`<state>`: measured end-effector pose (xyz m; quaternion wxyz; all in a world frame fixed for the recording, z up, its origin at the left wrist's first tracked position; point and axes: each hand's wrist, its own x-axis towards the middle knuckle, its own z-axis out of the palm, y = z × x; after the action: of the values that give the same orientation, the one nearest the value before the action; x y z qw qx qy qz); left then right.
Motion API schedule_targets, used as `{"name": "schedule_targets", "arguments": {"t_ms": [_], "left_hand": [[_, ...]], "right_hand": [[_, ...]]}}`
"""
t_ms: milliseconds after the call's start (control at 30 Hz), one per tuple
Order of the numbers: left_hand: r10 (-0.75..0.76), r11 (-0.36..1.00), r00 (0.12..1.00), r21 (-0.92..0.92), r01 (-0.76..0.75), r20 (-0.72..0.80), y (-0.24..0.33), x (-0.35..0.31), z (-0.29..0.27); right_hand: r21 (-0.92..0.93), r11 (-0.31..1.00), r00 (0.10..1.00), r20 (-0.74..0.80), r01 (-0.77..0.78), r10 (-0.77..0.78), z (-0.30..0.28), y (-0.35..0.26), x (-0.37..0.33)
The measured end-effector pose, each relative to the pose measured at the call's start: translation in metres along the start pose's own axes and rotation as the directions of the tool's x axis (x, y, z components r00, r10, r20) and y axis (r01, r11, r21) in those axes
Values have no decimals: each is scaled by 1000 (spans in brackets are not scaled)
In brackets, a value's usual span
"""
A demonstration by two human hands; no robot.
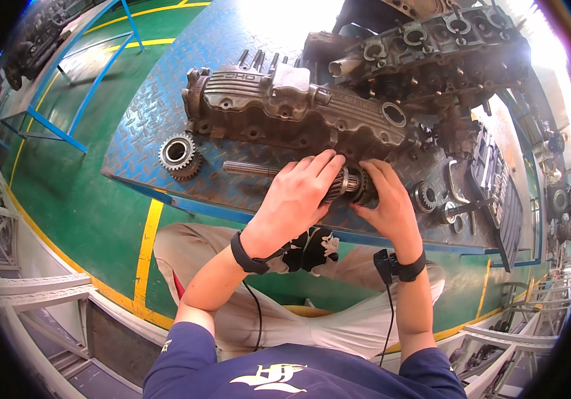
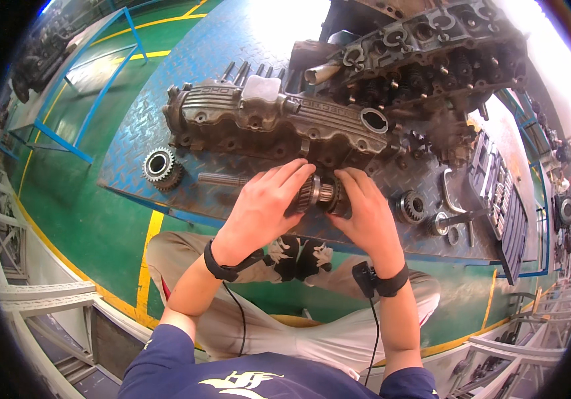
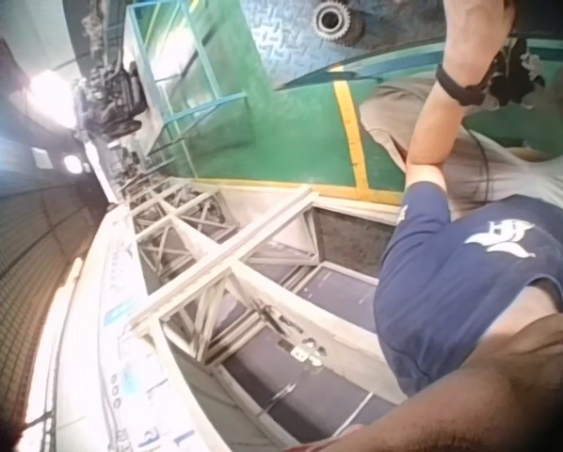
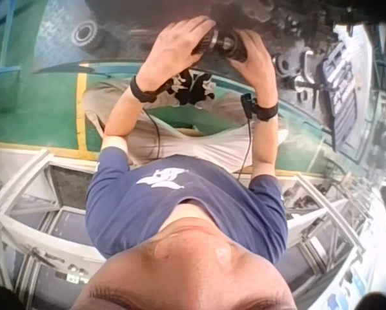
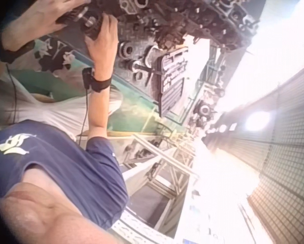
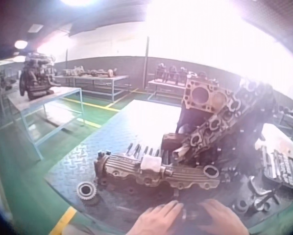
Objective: The person assembles several gears onto a metal shaft by hand while resting the components on a workbench in a mechanical shop.
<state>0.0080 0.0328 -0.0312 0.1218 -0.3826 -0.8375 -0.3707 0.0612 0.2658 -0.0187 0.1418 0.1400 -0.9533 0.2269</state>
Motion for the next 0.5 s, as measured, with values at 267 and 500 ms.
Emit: {"name": "schedule_targets", "arguments": {"t_ms": [267, 500], "left_hand": [[19, 999, 1000, 33, -20, 10, -2, -1, 0], [22, 999, 1000, 36, -23, 13, -1, 0, -2]], "right_hand": [[16, 995, 994, 45, -96, 96, -15, 7, -7], [24, 993, 992, 56, -117, 116, -25, 10, -11]]}}
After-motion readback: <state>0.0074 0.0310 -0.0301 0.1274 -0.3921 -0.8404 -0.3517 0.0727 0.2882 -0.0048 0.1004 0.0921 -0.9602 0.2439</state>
